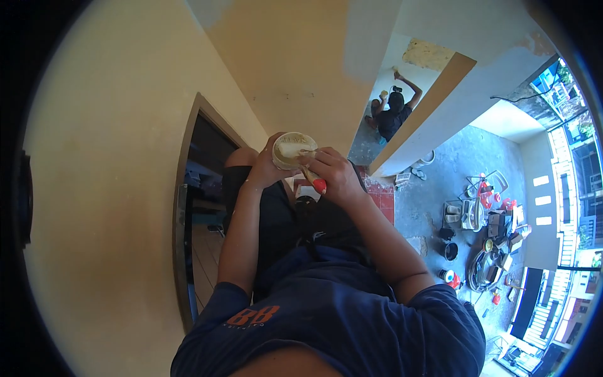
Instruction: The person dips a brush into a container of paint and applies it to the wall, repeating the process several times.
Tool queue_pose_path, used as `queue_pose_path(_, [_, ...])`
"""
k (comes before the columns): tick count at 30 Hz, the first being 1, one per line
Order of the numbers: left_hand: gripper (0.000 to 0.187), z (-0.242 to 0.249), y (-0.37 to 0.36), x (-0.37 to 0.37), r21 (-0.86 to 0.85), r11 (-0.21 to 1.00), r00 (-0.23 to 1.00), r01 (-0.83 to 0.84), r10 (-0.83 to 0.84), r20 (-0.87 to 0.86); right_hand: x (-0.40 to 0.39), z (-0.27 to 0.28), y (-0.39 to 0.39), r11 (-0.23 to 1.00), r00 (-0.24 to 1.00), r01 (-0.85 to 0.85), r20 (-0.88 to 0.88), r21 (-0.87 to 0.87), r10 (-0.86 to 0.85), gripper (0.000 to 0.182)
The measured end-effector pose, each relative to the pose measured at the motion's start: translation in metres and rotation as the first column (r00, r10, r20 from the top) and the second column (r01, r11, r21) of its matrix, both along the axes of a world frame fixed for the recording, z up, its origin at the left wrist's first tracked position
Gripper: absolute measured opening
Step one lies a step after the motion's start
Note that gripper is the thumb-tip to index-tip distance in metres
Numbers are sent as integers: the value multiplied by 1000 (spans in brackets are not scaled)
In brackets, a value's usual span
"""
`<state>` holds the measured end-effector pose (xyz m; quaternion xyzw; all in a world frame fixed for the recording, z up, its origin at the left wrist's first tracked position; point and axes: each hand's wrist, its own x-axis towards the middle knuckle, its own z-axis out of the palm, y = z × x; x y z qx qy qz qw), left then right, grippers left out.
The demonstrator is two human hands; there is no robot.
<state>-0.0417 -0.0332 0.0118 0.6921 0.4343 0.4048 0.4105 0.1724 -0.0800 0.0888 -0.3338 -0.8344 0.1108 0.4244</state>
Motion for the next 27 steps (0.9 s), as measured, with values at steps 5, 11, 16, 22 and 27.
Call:
queue_pose_path(5, [94,-3,1,0,2,1000,1000,5,-5,17,-1,-3,1,1000,1000,-4,-16,12,4,28])
queue_pose_path(11, [94,-5,2,-1,32,999,999,-2,1,34,2,-1,3,1000,998,-26,-51,-9,25,27])
queue_pose_path(16, [95,-8,4,-1,42,999,999,18,-20,34,11,9,3,995,997,-46,-74,-91,39,26])
queue_pose_path(22, [97,-9,1,-2,-25,994,991,104,-101,89,6,16,-6,889,957,40,-240,-455,-166,21])
queue_pose_path(27, [102,-6,1,-2,-4,997,997,82,-82,7,6,12,-3,950,985,37,-150,-310,-87,22])
